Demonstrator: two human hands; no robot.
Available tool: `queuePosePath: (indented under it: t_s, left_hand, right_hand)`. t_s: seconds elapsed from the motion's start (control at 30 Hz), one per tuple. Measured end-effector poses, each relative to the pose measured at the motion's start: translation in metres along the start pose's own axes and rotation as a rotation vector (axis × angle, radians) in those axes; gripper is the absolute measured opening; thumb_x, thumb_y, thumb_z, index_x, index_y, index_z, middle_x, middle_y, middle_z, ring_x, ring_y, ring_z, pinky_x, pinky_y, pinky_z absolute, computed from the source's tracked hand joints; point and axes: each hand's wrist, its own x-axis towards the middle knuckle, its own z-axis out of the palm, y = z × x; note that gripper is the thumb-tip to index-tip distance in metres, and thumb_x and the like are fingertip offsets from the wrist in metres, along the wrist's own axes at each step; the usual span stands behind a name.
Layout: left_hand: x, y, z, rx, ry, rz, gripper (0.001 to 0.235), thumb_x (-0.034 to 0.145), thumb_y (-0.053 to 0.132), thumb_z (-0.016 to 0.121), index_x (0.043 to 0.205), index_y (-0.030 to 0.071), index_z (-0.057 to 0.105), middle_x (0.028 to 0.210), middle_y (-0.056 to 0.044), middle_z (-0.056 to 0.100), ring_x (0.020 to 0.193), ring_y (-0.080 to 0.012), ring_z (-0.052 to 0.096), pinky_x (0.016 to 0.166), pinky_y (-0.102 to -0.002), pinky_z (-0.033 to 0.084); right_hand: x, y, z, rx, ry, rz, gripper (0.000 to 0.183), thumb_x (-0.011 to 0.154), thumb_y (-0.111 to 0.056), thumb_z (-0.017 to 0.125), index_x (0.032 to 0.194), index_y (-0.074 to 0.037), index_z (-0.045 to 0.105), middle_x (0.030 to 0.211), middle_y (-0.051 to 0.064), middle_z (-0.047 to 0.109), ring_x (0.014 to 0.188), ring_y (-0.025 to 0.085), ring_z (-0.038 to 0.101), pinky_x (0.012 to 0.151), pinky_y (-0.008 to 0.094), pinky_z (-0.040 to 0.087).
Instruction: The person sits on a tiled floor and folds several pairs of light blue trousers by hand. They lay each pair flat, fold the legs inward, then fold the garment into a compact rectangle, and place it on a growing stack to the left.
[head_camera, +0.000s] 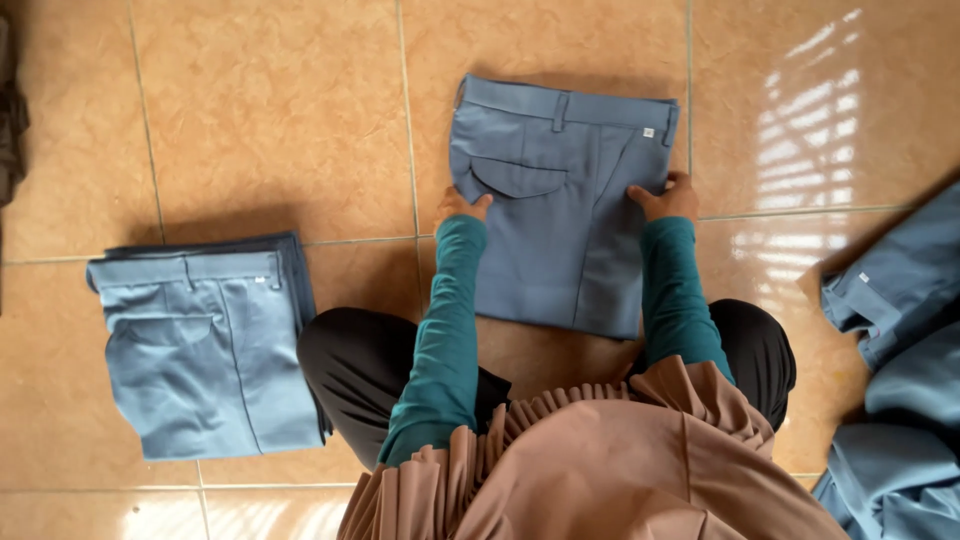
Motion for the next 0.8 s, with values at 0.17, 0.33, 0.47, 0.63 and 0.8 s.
queuePosePath:
  t_s: [0.17,0.33,0.47,0.63,0.8]
  left_hand:
    - [-0.015,0.013,-0.023,-0.055,-0.03,0.044,0.072,0.08,0.07,0.068,0.132,0.021,0.06,0.128,-0.006,0.068,0.117,-0.0325,0.067,0.094,-0.053,0.056]
    - [-0.033,0.029,-0.022,-0.086,-0.023,0.04,0.056,0.088,0.058,0.061,0.127,0.019,0.061,0.125,-0.009,0.07,0.116,-0.0334,0.069,0.096,-0.051,0.058]
    - [-0.034,0.025,-0.024,-0.18,-0.075,0.053,0.056,0.093,0.049,0.057,0.138,0.015,0.051,0.132,-0.017,0.067,0.12,-0.037,0.067,0.099,-0.05,0.058]
    - [0.028,0.011,0.006,-0.204,-0.116,0.149,0.072,0.087,0.059,0.064,0.143,0.014,0.057,0.133,-0.014,0.069,0.119,-0.0353,0.069,0.096,-0.049,0.06]
    - [0.022,-0.009,-0.053,-0.284,-0.006,0.237,0.071,0.083,0.057,0.066,0.136,0.01,0.063,0.13,-0.013,0.07,0.12,-0.0319,0.069,0.096,-0.046,0.061]
  right_hand:
    - [0.01,0.007,0.011,-0.154,0.0,-0.031,0.075,0.081,-0.053,0.089,0.126,0.0,0.063,0.111,0.024,0.068,0.104,0.042,0.069,0.083,0.059,0.058]
    - [-0.008,-0.015,0.007,-0.144,0.045,-0.009,0.058,0.083,-0.049,0.087,0.118,-0.009,0.062,0.11,0.017,0.069,0.105,0.04,0.069,0.087,0.056,0.057]
    - [-0.008,-0.014,0.002,-0.07,0.034,-0.079,0.052,0.088,-0.04,0.084,0.118,-0.006,0.057,0.114,0.024,0.069,0.11,0.046,0.066,0.093,0.059,0.054]
    - [-0.019,-0.046,-0.012,-0.014,0.039,-0.189,0.052,0.089,-0.039,0.085,0.122,-0.012,0.056,0.115,0.019,0.069,0.111,0.042,0.065,0.094,0.056,0.054]
    - [-0.042,-0.105,0.001,0.261,0.005,-0.457,0.049,0.093,-0.015,0.085,0.129,-0.001,0.056,0.119,0.026,0.063,0.11,0.048,0.063,0.089,0.055,0.054]
